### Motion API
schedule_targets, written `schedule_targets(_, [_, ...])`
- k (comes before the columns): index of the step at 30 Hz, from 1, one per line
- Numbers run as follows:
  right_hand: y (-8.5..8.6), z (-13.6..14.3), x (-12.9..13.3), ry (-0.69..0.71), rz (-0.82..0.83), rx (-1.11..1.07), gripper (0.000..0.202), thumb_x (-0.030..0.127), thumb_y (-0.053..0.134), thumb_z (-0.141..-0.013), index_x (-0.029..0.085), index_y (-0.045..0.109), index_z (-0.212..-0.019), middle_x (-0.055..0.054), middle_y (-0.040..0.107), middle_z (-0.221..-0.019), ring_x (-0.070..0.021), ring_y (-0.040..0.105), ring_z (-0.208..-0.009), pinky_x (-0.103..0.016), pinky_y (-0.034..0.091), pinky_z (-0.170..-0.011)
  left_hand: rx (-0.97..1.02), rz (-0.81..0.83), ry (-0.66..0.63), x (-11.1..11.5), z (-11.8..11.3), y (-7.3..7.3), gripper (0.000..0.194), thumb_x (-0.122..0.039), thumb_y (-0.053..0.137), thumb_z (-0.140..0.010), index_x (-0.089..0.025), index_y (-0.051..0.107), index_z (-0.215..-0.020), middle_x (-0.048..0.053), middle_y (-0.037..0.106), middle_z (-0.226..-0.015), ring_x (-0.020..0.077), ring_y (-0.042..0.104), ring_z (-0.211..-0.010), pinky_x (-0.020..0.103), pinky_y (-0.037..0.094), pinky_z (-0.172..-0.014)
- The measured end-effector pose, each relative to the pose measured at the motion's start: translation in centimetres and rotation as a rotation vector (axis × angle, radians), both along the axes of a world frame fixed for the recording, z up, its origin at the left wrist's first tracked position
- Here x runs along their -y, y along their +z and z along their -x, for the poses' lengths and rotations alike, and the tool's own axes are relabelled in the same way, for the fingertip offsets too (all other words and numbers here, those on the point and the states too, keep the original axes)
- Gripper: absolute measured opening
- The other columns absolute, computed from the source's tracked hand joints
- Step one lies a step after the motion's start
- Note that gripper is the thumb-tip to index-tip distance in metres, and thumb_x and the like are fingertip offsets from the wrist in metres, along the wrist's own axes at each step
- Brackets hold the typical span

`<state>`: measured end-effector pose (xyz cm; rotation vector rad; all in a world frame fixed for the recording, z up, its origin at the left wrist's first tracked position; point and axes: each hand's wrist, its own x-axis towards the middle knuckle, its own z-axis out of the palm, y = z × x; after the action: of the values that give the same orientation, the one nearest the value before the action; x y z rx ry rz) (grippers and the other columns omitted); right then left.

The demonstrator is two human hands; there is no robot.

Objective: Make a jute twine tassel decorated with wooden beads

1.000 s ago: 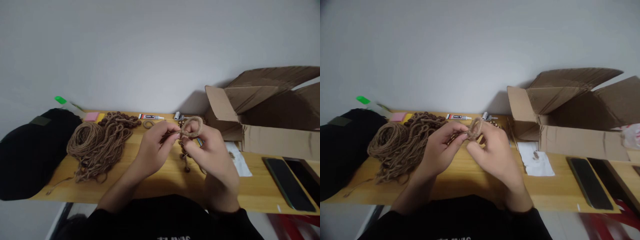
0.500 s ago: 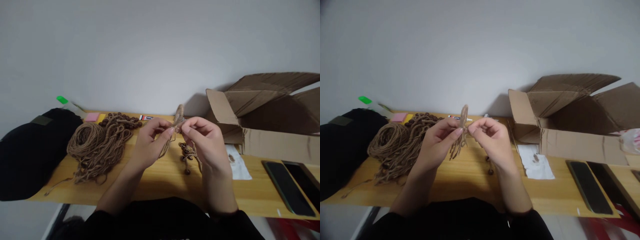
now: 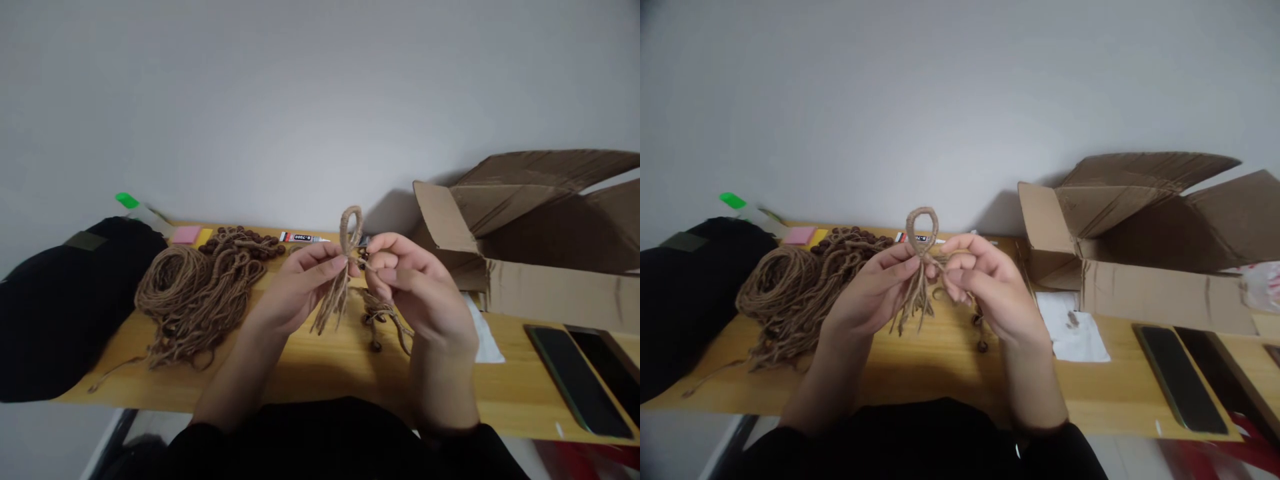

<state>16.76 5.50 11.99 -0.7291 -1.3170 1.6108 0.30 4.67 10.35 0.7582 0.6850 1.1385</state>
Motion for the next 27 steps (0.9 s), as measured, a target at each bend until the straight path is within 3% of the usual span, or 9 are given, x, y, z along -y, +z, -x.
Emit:
schedule_targets(3, [0.3, -0.6, 0.0, -0.027, -0.011, -0.004, 0.013, 0.026, 0.061, -0.079, 0.02, 0.056, -0.09, 0.009, 0.039, -0.048, -0.0077, 0.033, -0.044, -0.023, 0.026, -0.044, 0.038, -0.008, -0.048, -0.1, 0.2, 0.0, 0.023, -0.029, 0.079, -0.068, -0.014, 0.064, -0.077, 0.001, 0.064, -0.069, 0.0091, 0.058, -0.064, 0.019, 0.047, -0.059])
schedule_targets(13, [0.7, -2.0, 0.8, -0.166, -0.134, -0.057, 0.003, 0.025, 0.059, -0.082, 0.024, 0.057, -0.081, 0.01, 0.02, -0.048, -0.007, 0.015, -0.042, -0.023, 0.017, -0.042, 0.198, 0.009, -0.016, -0.3, 0.2, 0.2, 0.022, -0.024, 0.082, -0.065, -0.014, 0.062, -0.069, -0.001, 0.057, -0.063, 0.0066, 0.054, -0.059, 0.017, 0.046, -0.055])
schedule_targets(22, [0.2, -1.4, 0.3, -0.275, -0.153, 0.039, 0.008, 0.02, 0.059, -0.079, 0.023, 0.059, -0.087, 0.008, 0.029, -0.052, -0.0068, 0.023, -0.044, -0.021, 0.017, -0.041, 0.316, 0.01, -0.164, 0.7, -0.3, 1.2, 0.026, -0.026, 0.081, -0.066, -0.014, 0.059, -0.062, -0.003, 0.047, -0.056, 0.0051, 0.044, -0.05, 0.019, 0.041, -0.049])
schedule_targets(27, [-0.1, -1.4, 0.1, -0.244, -0.154, 0.189, 0.009, 0.021, 0.059, -0.082, 0.022, 0.058, -0.091, 0.009, 0.035, -0.052, -0.0052, 0.026, -0.042, -0.019, 0.018, -0.038, 0.36, 0.046, -0.128, 1.1, -0.5, 1.3, 0.02, -0.02, 0.08, -0.066, -0.011, 0.065, -0.075, -0.003, 0.05, -0.058, 0.0033, 0.046, -0.051, 0.016, 0.041, -0.05])
